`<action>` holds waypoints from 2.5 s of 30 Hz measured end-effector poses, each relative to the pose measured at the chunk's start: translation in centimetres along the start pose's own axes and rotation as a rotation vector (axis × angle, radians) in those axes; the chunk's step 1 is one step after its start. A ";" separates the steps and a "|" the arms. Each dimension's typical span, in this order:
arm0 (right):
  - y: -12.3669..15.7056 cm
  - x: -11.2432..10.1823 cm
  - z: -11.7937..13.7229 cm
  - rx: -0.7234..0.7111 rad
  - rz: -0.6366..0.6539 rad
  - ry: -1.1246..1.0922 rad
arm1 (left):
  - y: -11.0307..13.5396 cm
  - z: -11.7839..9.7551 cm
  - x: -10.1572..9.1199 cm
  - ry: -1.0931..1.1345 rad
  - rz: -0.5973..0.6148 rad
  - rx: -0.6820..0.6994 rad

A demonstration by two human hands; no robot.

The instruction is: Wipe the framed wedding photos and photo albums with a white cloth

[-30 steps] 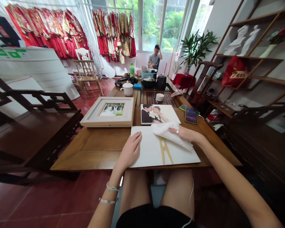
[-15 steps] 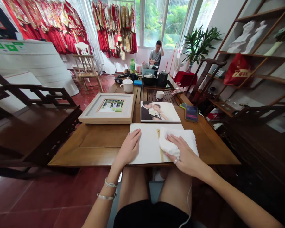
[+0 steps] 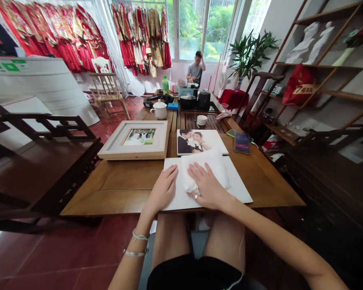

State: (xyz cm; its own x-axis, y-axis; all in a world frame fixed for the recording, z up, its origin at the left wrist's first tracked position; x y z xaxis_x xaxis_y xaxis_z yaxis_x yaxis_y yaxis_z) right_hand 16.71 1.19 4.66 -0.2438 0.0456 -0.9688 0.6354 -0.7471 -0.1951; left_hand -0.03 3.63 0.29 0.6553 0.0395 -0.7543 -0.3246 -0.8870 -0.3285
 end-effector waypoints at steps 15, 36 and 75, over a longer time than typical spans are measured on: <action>-2.4 -0.4 -3.2 0.146 0.068 -0.099 | 0.1 0.3 0.1 0.016 -0.018 0.015; -1.0 0.4 3.9 0.248 0.026 0.160 | 0.0 0.2 -0.1 0.057 0.003 -0.005; 1.0 -1.2 -10.0 0.360 -0.145 -0.325 | 0.1 0.2 -0.1 0.034 0.002 -0.021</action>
State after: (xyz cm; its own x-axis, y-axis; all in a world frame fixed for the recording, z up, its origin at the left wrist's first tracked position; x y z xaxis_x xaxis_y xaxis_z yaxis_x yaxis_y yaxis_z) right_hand 24.98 7.07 4.14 -0.5624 -0.0001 -0.8269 0.2993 -0.9322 -0.2034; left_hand -0.22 3.66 0.21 0.6778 0.0223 -0.7349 -0.3116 -0.8966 -0.3146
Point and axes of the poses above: each hand's wrist, its own y-axis away from the middle knuckle, its own x-axis out of the palm, z = x × y, the point moved 4 cm from there along -y, towards the middle knuckle, and after that the axes turned 1 degree about -y, right-handed, at the moved point
